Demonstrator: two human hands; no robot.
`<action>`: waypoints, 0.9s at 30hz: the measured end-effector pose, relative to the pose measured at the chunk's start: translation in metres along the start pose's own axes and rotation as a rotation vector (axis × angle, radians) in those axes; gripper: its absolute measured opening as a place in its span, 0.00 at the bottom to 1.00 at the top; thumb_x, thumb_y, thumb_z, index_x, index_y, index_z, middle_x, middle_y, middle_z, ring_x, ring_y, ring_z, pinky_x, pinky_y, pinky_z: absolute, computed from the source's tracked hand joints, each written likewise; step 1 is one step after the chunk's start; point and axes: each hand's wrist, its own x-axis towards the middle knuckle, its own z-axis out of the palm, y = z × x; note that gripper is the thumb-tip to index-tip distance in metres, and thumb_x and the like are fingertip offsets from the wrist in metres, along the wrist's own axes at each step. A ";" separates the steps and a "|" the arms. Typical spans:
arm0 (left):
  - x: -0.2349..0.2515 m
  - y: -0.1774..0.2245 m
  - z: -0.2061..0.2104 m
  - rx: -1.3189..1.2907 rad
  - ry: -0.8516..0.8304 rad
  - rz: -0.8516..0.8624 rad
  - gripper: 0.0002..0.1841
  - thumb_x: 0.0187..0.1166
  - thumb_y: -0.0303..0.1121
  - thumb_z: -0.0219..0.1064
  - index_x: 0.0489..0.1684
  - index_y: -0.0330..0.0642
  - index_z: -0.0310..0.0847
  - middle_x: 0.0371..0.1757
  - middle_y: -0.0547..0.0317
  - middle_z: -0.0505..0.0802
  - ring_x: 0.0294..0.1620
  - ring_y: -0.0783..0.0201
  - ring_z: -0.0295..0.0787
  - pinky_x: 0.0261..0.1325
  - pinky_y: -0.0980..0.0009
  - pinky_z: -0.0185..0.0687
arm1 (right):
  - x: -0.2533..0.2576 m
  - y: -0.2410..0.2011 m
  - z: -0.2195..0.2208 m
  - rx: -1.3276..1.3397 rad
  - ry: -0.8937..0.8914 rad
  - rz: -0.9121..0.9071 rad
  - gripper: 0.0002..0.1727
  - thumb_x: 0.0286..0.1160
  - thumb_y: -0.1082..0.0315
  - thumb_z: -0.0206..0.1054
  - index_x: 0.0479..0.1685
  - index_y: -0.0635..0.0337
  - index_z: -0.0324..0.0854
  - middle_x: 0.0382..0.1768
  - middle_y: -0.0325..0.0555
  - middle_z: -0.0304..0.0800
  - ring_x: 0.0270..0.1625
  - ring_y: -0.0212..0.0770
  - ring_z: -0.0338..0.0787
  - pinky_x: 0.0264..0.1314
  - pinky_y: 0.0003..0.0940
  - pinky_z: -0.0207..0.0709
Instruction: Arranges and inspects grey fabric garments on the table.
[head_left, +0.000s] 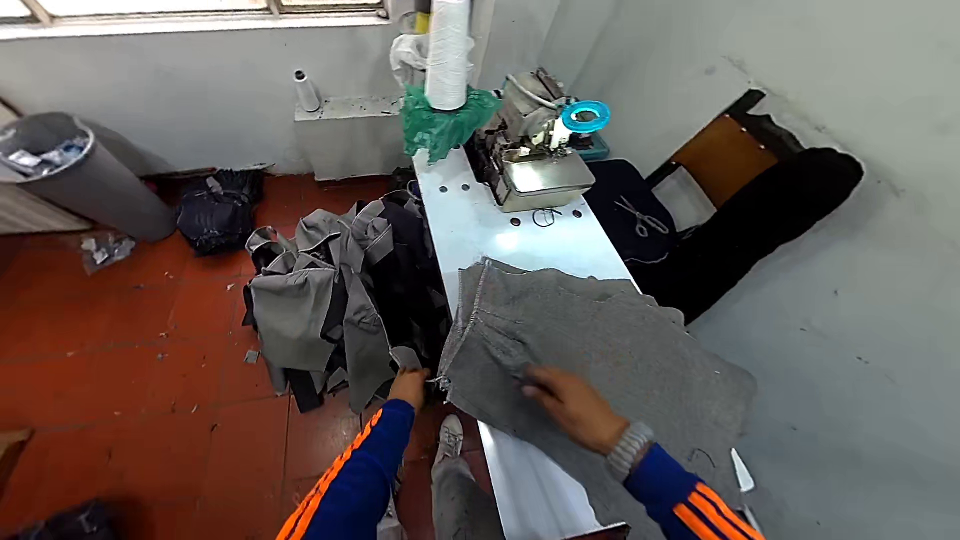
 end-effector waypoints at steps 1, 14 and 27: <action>-0.011 -0.003 -0.016 -0.008 -0.052 -0.012 0.24 0.85 0.29 0.60 0.81 0.41 0.74 0.74 0.34 0.84 0.79 0.35 0.77 0.82 0.37 0.66 | 0.004 -0.013 0.013 -0.032 -0.033 -0.022 0.20 0.90 0.58 0.57 0.64 0.62 0.86 0.56 0.62 0.91 0.62 0.59 0.89 0.71 0.60 0.76; -0.143 0.033 -0.095 0.240 0.023 0.108 0.21 0.87 0.39 0.60 0.73 0.39 0.78 0.65 0.34 0.89 0.70 0.34 0.85 0.71 0.33 0.75 | 0.065 -0.103 0.099 -0.260 0.033 0.202 0.25 0.91 0.57 0.49 0.79 0.60 0.73 0.63 0.67 0.88 0.68 0.68 0.87 0.67 0.67 0.78; -0.165 0.044 -0.109 0.315 0.096 0.132 0.21 0.88 0.39 0.59 0.76 0.40 0.76 0.66 0.34 0.89 0.70 0.35 0.85 0.71 0.34 0.76 | 0.017 -0.112 0.090 -0.136 0.158 0.159 0.28 0.81 0.59 0.66 0.77 0.62 0.72 0.61 0.68 0.88 0.66 0.69 0.87 0.66 0.69 0.78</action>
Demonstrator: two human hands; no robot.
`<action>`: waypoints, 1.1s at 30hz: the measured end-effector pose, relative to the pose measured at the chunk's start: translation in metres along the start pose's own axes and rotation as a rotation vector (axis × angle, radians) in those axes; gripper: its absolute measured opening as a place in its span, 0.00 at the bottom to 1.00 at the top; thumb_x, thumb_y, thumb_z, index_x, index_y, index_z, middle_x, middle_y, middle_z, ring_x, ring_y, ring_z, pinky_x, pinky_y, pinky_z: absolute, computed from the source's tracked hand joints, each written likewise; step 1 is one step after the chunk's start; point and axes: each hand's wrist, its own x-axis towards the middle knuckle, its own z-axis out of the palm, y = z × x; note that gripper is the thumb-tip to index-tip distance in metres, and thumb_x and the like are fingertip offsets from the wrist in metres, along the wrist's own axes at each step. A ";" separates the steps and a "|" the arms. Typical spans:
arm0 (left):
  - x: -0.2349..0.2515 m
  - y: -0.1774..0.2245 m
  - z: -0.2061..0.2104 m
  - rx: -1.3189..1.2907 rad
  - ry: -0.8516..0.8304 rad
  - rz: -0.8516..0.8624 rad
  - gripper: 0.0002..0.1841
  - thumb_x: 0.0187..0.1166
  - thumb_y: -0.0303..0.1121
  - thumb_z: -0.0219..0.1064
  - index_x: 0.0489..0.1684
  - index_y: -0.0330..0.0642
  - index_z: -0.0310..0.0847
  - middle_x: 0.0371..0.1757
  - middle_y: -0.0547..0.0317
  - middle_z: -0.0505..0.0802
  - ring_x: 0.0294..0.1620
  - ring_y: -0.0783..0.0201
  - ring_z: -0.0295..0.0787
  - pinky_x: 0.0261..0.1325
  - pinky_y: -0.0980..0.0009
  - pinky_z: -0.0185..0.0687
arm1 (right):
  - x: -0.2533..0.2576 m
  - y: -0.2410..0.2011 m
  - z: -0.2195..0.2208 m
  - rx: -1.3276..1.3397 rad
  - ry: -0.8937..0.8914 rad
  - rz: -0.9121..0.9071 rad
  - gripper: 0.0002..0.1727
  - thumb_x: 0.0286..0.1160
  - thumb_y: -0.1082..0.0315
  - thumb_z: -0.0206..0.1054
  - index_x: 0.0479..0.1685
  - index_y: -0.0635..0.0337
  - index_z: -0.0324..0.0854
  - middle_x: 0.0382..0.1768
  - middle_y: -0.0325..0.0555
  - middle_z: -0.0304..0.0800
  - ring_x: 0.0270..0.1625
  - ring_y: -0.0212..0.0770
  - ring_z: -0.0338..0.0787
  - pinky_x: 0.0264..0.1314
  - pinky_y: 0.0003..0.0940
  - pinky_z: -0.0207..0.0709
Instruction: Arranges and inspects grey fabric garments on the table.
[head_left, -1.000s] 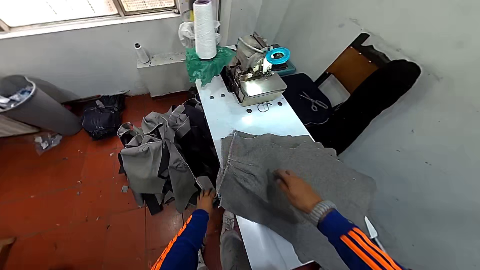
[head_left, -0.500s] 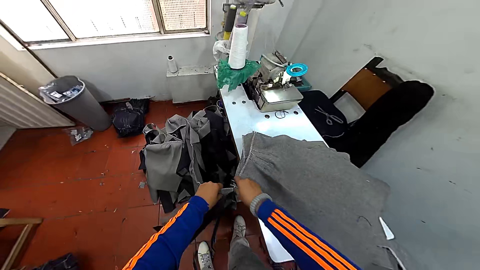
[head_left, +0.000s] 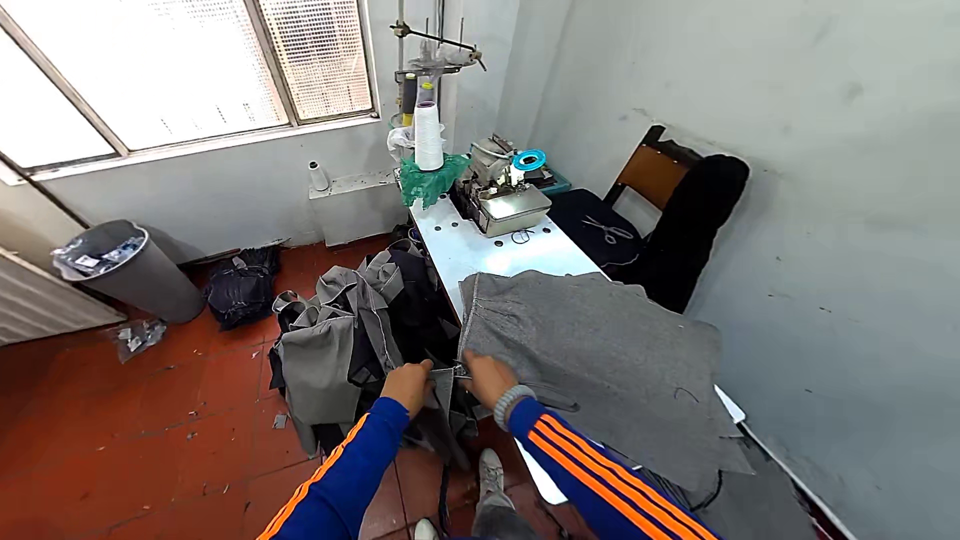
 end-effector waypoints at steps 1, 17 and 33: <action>0.001 0.001 0.002 0.009 -0.004 -0.004 0.22 0.88 0.39 0.59 0.76 0.41 0.75 0.66 0.35 0.89 0.70 0.35 0.85 0.71 0.35 0.76 | 0.006 -0.004 0.005 -0.005 0.008 0.010 0.25 0.85 0.58 0.60 0.76 0.62 0.73 0.62 0.67 0.88 0.67 0.68 0.88 0.66 0.68 0.78; -0.175 0.022 -0.111 -0.392 0.853 0.836 0.12 0.79 0.45 0.73 0.44 0.47 0.86 0.36 0.69 0.93 0.36 0.81 0.89 0.42 0.80 0.88 | -0.037 0.020 0.068 0.511 0.087 -0.227 0.23 0.68 0.63 0.76 0.61 0.65 0.85 0.55 0.63 0.92 0.63 0.61 0.90 0.71 0.63 0.77; 0.100 0.096 -0.085 -0.763 0.731 0.315 0.16 0.79 0.30 0.72 0.60 0.30 0.84 0.47 0.44 0.95 0.50 0.55 0.95 0.62 0.49 0.89 | -0.101 0.231 -0.216 -0.056 1.009 0.205 0.14 0.67 0.78 0.75 0.52 0.74 0.86 0.50 0.78 0.86 0.46 0.80 0.88 0.43 0.81 0.76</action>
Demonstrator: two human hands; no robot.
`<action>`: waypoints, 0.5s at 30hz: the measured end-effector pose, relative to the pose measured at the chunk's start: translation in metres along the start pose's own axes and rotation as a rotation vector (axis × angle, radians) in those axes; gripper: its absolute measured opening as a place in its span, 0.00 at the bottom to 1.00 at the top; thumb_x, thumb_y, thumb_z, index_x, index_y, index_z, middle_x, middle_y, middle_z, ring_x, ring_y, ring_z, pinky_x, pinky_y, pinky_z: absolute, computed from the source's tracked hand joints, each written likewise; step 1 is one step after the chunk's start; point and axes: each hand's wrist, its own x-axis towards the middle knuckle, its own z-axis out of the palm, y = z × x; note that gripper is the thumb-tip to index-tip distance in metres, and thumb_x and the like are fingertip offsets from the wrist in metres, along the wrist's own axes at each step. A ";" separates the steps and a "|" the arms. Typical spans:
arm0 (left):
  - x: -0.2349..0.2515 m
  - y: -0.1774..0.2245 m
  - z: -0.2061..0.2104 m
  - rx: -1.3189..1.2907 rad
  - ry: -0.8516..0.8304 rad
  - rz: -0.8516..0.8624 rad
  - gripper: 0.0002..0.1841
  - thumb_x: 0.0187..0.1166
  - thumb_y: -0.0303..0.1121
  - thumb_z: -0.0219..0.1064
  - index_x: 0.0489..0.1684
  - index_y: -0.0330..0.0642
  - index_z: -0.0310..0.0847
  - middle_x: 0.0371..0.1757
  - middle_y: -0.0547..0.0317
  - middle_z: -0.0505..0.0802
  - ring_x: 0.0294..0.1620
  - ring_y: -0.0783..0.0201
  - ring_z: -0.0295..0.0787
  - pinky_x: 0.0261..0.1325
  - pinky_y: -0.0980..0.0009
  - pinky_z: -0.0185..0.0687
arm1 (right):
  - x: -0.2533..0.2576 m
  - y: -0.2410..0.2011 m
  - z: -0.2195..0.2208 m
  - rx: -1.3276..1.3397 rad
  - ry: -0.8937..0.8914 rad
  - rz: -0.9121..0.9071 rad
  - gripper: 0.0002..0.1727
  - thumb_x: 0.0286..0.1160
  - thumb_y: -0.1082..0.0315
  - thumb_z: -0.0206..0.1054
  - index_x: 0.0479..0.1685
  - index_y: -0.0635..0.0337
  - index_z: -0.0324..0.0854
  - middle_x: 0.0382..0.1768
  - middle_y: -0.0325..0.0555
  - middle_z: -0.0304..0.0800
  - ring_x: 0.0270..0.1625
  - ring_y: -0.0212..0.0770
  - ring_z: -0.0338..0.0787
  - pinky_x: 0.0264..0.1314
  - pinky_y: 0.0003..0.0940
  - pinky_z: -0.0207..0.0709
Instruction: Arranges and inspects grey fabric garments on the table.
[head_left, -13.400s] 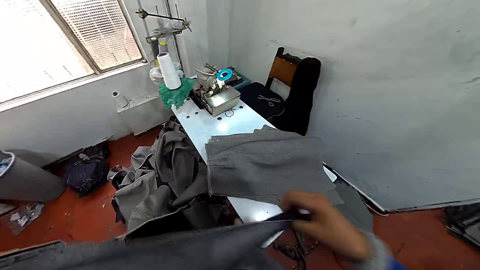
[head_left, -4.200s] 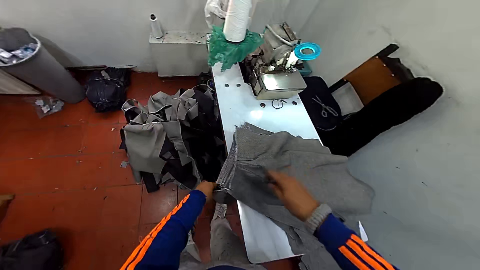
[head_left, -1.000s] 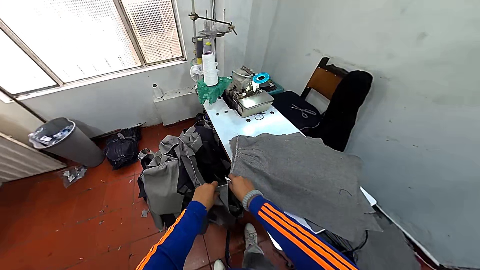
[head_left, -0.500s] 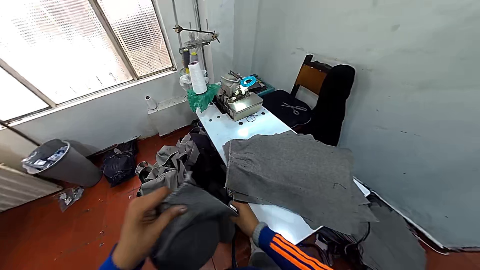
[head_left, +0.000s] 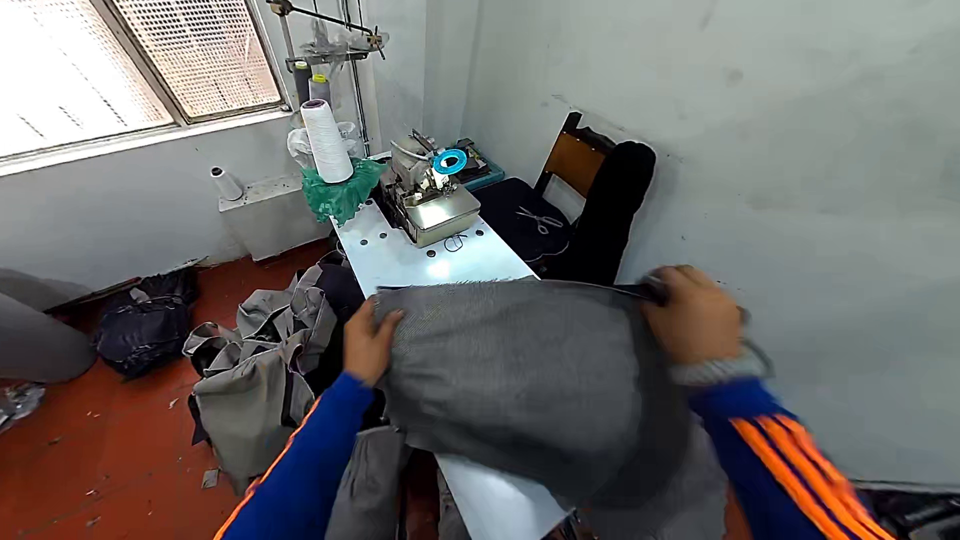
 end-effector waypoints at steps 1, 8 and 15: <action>0.021 -0.022 0.030 0.102 -0.044 -0.103 0.19 0.81 0.34 0.72 0.63 0.29 0.83 0.50 0.38 0.94 0.54 0.46 0.94 0.66 0.42 0.85 | 0.015 0.009 0.032 0.005 -0.089 0.123 0.23 0.70 0.75 0.75 0.66 0.70 0.83 0.62 0.80 0.81 0.52 0.83 0.86 0.49 0.84 0.75; 0.046 -0.142 0.070 0.137 -0.058 -0.468 0.20 0.89 0.37 0.62 0.69 0.31 0.77 0.61 0.34 0.89 0.60 0.42 0.89 0.69 0.43 0.82 | -0.055 -0.028 0.184 0.010 -0.612 0.111 0.40 0.81 0.41 0.64 0.89 0.52 0.66 0.69 0.72 0.80 0.45 0.71 0.92 0.46 0.71 0.84; -0.101 -0.231 0.064 0.505 -0.858 -0.634 0.36 0.69 0.29 0.78 0.81 0.33 0.72 0.93 0.41 0.60 0.95 0.37 0.46 0.90 0.34 0.47 | -0.063 -0.020 0.226 -0.094 -0.882 0.077 0.29 0.92 0.54 0.52 0.89 0.49 0.66 0.74 0.70 0.74 0.54 0.69 0.91 0.57 0.67 0.84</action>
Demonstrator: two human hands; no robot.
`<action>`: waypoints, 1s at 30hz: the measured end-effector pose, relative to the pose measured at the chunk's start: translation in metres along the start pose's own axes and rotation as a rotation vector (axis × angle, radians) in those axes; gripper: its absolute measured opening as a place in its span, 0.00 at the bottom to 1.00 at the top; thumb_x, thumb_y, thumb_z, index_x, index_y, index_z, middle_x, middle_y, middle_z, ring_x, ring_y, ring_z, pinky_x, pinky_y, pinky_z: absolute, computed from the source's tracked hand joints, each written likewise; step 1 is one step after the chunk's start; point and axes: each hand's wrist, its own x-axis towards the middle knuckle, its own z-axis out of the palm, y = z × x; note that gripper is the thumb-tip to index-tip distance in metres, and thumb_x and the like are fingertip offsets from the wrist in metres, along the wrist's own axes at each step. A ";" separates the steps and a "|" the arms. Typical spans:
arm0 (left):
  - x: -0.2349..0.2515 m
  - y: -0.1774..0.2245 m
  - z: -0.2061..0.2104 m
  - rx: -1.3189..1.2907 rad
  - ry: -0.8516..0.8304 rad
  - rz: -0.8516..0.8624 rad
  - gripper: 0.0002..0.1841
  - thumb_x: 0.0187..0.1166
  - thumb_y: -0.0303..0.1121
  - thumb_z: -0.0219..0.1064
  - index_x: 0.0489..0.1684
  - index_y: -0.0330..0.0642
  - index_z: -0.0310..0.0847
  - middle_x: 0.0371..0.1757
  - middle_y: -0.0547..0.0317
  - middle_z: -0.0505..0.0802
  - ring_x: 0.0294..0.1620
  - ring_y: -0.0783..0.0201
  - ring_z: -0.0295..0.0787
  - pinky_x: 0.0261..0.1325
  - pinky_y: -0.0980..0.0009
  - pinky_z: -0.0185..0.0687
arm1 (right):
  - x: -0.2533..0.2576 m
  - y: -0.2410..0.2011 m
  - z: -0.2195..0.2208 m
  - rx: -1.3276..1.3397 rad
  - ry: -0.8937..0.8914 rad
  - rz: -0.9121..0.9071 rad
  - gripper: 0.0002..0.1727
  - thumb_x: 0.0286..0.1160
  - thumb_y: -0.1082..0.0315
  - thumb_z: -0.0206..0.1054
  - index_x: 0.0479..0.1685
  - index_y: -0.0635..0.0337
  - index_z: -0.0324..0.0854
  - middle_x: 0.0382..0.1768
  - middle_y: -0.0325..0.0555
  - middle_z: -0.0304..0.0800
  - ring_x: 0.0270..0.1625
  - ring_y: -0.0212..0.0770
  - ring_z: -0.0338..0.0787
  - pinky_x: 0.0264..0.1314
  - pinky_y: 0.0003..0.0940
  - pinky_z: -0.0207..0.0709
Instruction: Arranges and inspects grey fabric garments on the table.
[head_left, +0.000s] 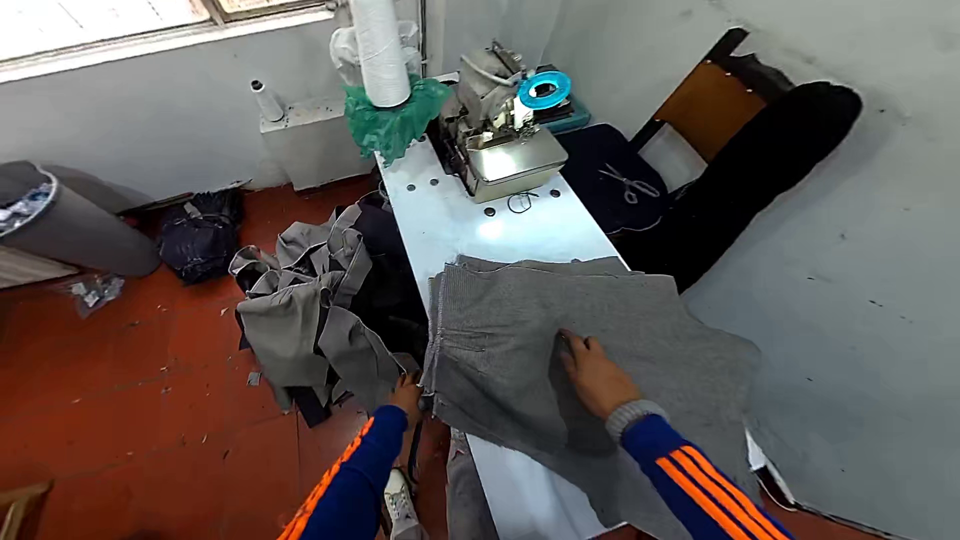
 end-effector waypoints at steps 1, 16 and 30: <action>-0.001 -0.002 0.008 0.033 0.038 -0.005 0.30 0.72 0.33 0.76 0.76 0.35 0.79 0.91 0.43 0.67 0.95 0.38 0.47 0.90 0.33 0.44 | -0.010 -0.009 -0.016 0.001 -0.007 -0.040 0.23 0.92 0.61 0.52 0.81 0.54 0.74 0.69 0.68 0.78 0.55 0.67 0.91 0.59 0.64 0.84; -0.160 -0.005 -0.073 0.186 -0.026 0.147 0.20 0.87 0.42 0.64 0.66 0.36 0.84 0.64 0.34 0.90 0.70 0.36 0.85 0.74 0.35 0.73 | -0.071 -0.212 0.064 -0.147 -0.283 -0.289 0.24 0.91 0.60 0.50 0.76 0.62 0.75 0.63 0.68 0.87 0.68 0.68 0.87 0.68 0.68 0.78; -0.393 -0.005 -0.190 -0.190 0.548 1.122 0.10 0.81 0.44 0.70 0.33 0.53 0.92 0.31 0.77 0.94 0.35 0.86 0.88 0.41 0.83 0.86 | -0.179 -0.214 0.082 0.539 -0.439 -0.583 0.27 0.55 0.69 0.85 0.58 0.70 0.86 0.51 0.65 0.91 0.57 0.59 0.90 0.66 0.62 0.79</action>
